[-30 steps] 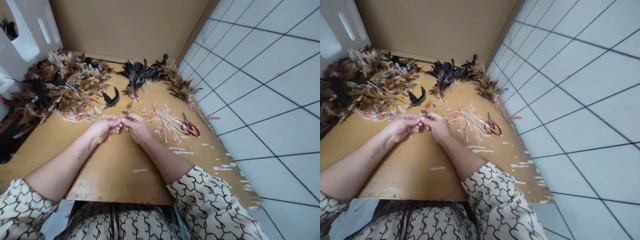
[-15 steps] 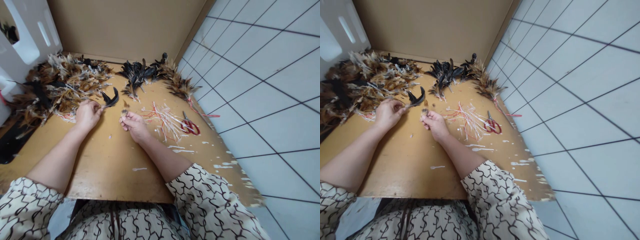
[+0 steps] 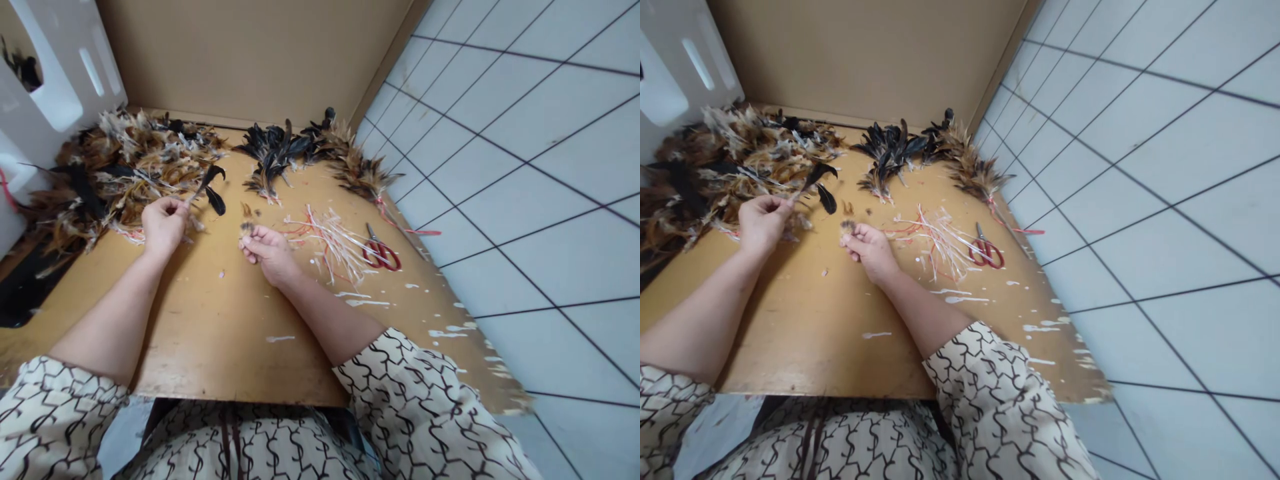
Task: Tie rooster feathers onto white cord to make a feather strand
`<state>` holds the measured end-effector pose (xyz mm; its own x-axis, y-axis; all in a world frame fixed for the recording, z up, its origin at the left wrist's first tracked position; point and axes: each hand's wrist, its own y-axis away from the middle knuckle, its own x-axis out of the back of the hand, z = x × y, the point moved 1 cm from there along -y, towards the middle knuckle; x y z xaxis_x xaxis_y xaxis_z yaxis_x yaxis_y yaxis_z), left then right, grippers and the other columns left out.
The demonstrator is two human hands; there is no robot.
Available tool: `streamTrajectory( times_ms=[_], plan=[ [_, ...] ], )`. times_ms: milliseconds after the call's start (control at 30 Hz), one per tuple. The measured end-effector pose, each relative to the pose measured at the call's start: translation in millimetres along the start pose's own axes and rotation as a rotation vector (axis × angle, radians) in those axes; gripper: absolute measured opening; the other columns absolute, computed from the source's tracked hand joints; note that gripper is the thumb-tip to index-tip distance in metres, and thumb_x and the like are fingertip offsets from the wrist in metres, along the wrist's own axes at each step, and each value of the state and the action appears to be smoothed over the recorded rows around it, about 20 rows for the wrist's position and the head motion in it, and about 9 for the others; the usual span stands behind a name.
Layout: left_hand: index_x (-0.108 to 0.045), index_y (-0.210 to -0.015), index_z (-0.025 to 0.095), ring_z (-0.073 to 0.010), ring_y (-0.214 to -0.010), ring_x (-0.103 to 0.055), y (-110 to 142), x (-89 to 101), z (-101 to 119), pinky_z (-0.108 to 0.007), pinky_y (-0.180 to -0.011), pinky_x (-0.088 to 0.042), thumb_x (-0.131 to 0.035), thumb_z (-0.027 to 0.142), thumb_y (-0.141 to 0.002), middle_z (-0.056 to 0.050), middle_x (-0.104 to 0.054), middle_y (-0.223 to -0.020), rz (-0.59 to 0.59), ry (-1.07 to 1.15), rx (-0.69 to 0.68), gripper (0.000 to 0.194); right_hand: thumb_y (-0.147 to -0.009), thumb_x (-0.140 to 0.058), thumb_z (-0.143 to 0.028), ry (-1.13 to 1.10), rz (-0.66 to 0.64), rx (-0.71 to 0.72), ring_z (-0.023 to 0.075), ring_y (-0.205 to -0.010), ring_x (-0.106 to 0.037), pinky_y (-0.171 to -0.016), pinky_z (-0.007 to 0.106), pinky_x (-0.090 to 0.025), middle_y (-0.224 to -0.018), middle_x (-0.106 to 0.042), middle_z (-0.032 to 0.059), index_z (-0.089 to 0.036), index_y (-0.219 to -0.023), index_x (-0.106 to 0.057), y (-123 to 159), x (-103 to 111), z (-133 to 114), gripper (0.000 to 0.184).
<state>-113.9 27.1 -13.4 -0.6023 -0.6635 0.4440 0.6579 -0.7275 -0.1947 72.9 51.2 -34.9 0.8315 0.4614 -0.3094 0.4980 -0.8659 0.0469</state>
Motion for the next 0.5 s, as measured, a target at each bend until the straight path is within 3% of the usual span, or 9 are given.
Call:
streamTrajectory(
  times_ms=[67,200,333,500],
  plan=[
    [-0.064,-0.069,0.017,-0.014,-0.054,-0.049,-1,-1.9,0,-0.026,-0.057,-0.039,-0.056,0.029,-0.069,0.001,-0.055,-0.056,-0.008,0.038,-0.021,0.014,-0.055,-0.073,-0.037,0.005,-0.003,-0.003,0.0043,-0.046,-0.04,-0.043,0.02,-0.025,-0.057,-0.056,-0.0048,-0.019,-0.062,-0.043,0,0,0,0.035],
    [-0.067,-0.092,0.017,-0.0198,-0.076,-0.057,-1,-4.3,-1,-0.032,-0.077,-0.043,-0.057,0.026,-0.068,-0.005,-0.064,-0.079,-0.104,-0.106,-0.221,0.028,-0.054,-0.073,-0.037,0.007,0.002,-0.005,0.0043,-0.046,-0.04,-0.042,0.019,-0.025,-0.056,-0.055,-0.0049,-0.019,-0.062,-0.044,0,0,0,0.035],
    [-0.07,-0.085,0.019,-0.0251,-0.084,-0.057,-4,-1.2,-9,-0.038,-0.082,-0.043,-0.054,0.02,-0.067,-0.009,-0.063,-0.083,-0.225,-0.344,-0.346,0.023,-0.054,-0.073,-0.036,0.015,-0.008,-0.001,0.0043,-0.046,-0.04,-0.042,0.019,-0.026,-0.056,-0.055,-0.0049,-0.019,-0.061,-0.044,0,0,0,0.035],
    [-0.069,-0.076,0.023,-0.0257,-0.089,-0.054,-8,-0.5,-16,-0.038,-0.085,-0.041,-0.05,0.015,-0.068,-0.008,-0.064,-0.085,-0.31,-0.503,-0.5,0.022,-0.055,-0.073,-0.036,0.014,-0.012,-0.002,0.0043,-0.046,-0.04,-0.042,0.019,-0.025,-0.056,-0.055,-0.0051,-0.019,-0.062,-0.043,0,1,0,0.035]
  ],
)
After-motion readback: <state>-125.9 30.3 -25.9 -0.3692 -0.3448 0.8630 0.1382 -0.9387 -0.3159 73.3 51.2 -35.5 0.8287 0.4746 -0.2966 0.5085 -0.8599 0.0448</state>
